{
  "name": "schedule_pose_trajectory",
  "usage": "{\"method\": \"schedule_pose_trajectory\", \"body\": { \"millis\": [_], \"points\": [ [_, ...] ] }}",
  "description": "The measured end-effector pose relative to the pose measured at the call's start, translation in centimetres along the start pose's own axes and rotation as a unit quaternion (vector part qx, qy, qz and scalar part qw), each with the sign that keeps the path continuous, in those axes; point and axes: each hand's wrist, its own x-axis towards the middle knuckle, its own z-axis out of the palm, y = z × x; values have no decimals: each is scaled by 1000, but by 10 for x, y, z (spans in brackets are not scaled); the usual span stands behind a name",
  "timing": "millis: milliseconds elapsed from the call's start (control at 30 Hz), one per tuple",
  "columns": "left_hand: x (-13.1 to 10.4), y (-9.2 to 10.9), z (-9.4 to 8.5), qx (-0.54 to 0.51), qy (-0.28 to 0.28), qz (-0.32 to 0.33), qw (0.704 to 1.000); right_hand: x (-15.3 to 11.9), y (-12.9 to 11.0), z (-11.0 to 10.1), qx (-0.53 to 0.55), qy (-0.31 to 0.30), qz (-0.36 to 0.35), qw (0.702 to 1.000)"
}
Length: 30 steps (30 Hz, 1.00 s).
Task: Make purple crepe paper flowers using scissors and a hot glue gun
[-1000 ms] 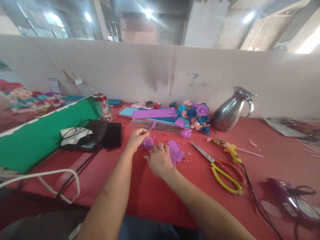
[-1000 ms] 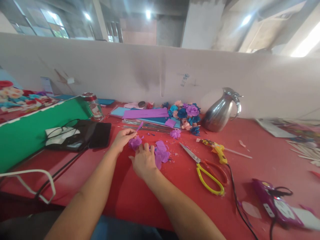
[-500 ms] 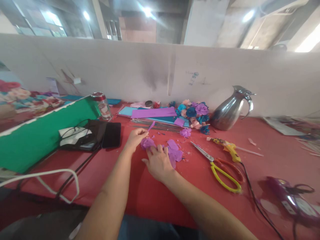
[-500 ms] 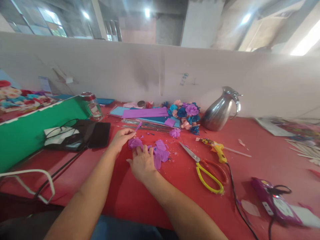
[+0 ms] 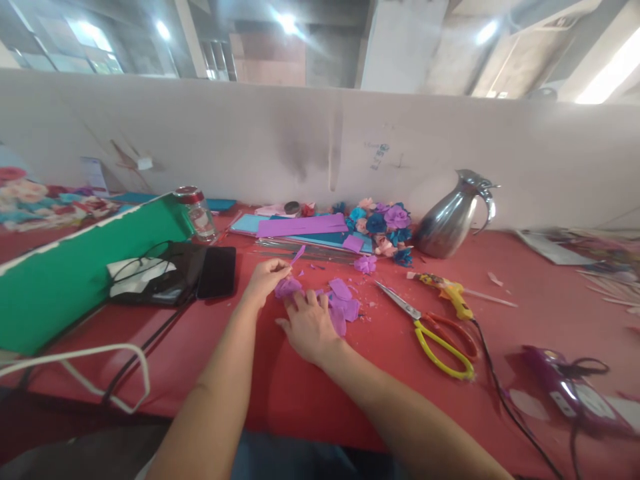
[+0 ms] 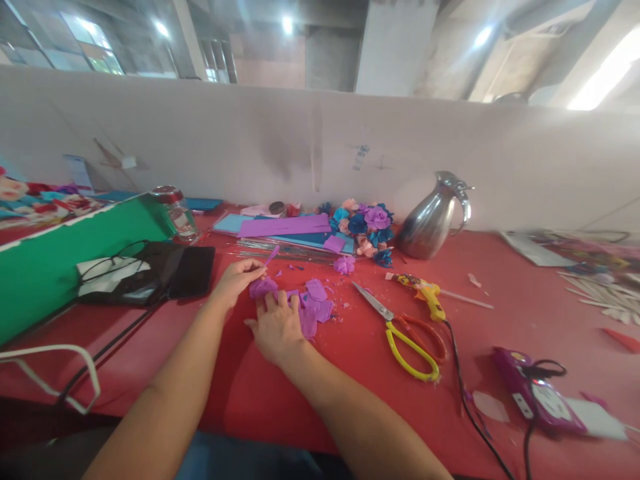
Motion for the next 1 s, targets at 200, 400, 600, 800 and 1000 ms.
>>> {"method": "schedule_pose_trajectory", "body": {
  "millis": [200, 400, 600, 800, 1000],
  "points": [
    [-2, 8, 0, -32, 78, 65, 994, 3, 44, -38, 25, 82, 48, 995],
    [-2, 14, -1, -42, 146, 119, 981, -12, 118, -52, 85, 112, 127, 982],
    [-17, 26, 3, -72, 191, 185, 961, -24, 115, -31, 119, 108, 88, 983],
    [-47, 41, 23, -72, 170, 199, 963, -23, 92, -39, 84, 55, 28, 995],
    [-73, 42, 36, -85, 129, 147, 977, -42, 100, -57, 47, -26, -30, 998]
  ]
}}
